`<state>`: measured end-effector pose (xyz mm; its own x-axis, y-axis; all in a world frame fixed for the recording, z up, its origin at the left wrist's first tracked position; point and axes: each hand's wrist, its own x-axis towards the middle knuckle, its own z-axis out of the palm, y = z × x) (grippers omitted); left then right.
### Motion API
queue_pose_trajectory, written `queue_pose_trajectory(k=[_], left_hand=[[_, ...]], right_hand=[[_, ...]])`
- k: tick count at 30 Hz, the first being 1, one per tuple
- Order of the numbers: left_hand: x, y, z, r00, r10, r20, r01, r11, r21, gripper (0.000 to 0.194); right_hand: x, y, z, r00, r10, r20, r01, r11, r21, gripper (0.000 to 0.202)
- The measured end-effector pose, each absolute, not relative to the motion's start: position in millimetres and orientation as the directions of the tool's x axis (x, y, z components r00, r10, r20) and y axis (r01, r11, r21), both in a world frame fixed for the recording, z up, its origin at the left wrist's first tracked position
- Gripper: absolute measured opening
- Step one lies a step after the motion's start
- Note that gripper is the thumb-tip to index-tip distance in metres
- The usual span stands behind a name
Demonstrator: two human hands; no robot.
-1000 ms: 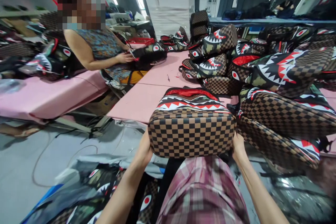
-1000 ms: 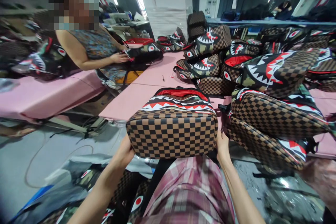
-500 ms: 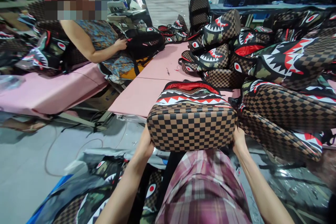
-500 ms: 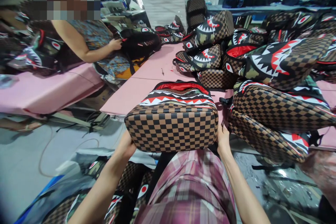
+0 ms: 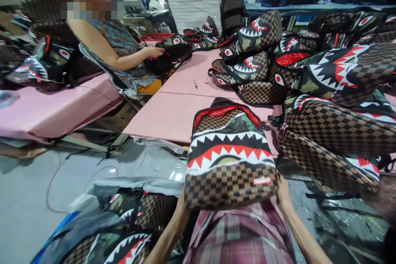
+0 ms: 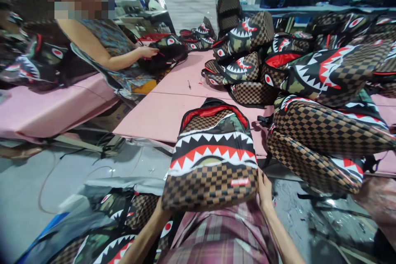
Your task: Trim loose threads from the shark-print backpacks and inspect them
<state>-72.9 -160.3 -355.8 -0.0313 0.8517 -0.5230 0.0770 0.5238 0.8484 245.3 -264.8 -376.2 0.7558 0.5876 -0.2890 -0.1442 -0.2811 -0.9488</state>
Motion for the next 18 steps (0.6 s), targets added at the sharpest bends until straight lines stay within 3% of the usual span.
queue_pose_trajectory(k=[3,5,7,8,9,11,13,18], left_hand=[[-89,-167,-376,-0.005,0.821,-0.571,0.18,0.563,0.807,0.037],[-95,-151,-370,-0.033,0.853,-0.52,0.218,0.514,0.829,0.039],[-90,-120,-352,-0.112,0.947,-0.301,0.33,0.322,0.888,0.044],[-84,-102,-341,-0.123,0.986,-0.115,0.428,0.158,0.89,0.045],[-74,-82,-331,-0.061,0.996,0.061,0.51,-0.022,0.86,0.043],[-47,-42,-316,0.209,0.953,0.221,0.568,-0.302,0.766,0.035],[-15,-5,-312,0.378,0.911,0.163,0.595,-0.374,0.711,0.036],[46,53,-327,0.171,0.983,-0.066,0.757,-0.088,0.647,0.049]], right_hand=[[241,-293,-397,0.703,0.631,-0.328,-0.13,-0.34,-0.931,0.045],[242,-301,-403,0.672,0.64,-0.374,-0.137,-0.388,-0.911,0.045],[245,-298,-402,0.686,0.622,-0.378,-0.122,-0.414,-0.902,0.045],[246,-293,-400,0.706,0.612,-0.357,-0.101,-0.412,-0.906,0.044],[248,-286,-397,0.722,0.611,-0.326,-0.073,-0.402,-0.913,0.043],[250,-273,-390,0.74,0.62,-0.26,-0.016,-0.37,-0.929,0.04],[250,-264,-385,0.734,0.64,-0.226,0.012,-0.344,-0.939,0.038],[252,-266,-384,0.727,0.642,-0.243,0.006,-0.36,-0.933,0.034]])
